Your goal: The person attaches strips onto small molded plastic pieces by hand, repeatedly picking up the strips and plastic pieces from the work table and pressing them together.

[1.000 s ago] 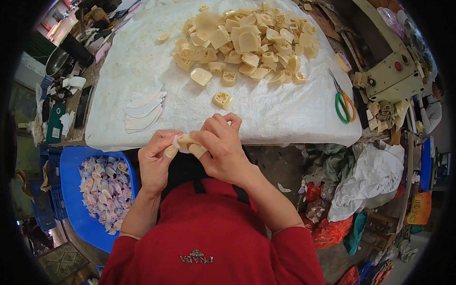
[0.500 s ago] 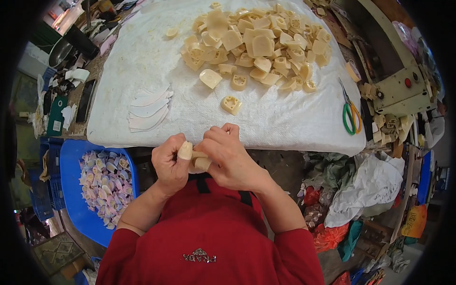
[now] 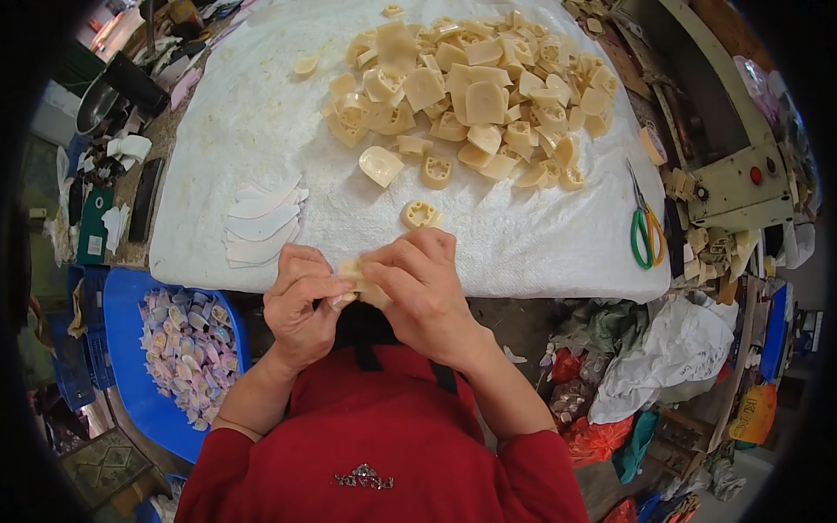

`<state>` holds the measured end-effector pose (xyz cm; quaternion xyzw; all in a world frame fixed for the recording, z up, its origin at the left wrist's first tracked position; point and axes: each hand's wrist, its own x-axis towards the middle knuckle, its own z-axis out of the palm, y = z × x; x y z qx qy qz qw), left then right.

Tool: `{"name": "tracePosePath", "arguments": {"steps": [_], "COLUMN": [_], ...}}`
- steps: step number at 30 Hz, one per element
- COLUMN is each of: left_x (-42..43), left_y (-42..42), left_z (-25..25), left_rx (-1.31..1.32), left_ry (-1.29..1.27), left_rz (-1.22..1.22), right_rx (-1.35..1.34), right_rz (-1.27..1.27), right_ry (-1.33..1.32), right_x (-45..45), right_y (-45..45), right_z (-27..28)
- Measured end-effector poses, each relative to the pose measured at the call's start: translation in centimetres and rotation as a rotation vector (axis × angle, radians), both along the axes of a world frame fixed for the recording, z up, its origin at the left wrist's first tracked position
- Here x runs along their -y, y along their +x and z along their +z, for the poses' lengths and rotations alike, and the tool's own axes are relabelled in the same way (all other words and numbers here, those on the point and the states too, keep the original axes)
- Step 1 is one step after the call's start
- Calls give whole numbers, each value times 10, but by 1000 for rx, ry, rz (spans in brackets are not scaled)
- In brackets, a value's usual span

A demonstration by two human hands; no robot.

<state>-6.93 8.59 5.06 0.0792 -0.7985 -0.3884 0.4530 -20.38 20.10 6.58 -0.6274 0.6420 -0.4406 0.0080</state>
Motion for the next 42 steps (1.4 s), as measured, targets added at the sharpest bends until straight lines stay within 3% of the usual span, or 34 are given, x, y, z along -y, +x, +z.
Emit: {"name": "tracePosePath", "arguments": {"steps": [3,5,7,9,11,15,18,20,23,29,31,33,36,38,39,41,42], "left_x": [12,17,13,8,-1,-11,-8,-6,-7,-16,-17,-17,-12,-7,-6,-6,-7], "left_y": [1,4,4,1,-2,-5,-1,-2,-4,-9,-10,-11,-12,-11,-10,-8,-8], "left_z": [0,0,5,11,13,9,3,5,7,17,20,21,18,9,8,8,7], "left_rx": [8,-26,-48,-74,-186,-167,-81,10,74,191,218,247,291,213,211,113,112], "left_ry": [42,82,82,86,177,297,131,-122,-308,-476,-486,-493,-476,-246,-246,42,43], "left_rz": [55,5,-16,-55,-96,-263,-308,-178,-109,-10,10,25,17,-46,-48,-159,-161], "right_rx": [162,91,684,819,1311,1502,1472,1467,1471,1323,1254,940,786,801,815,951,1054], "right_rz": [-30,-78,-79,13,-42,-1,-17,0,15,-53,-87,-138,-161,-73,16,83,121], "right_ry": [-34,-52,-18,59,10,-273,-152,-141,-136,-60,-24,102,205,187,170,263,298], "right_x": [-5,-11,-21,-25,-23,-14,-29,-30,-31,-27,-25,-23,-24,-22,-22,-21,-22], "right_y": [5,5,12,19,34,39,32,34,36,42,41,38,32,19,11,-9,-14], "right_z": [30,24,-7,-16,-20,-11,-22,-17,-13,-11,-9,-5,-5,-5,-4,-2,-6]}}
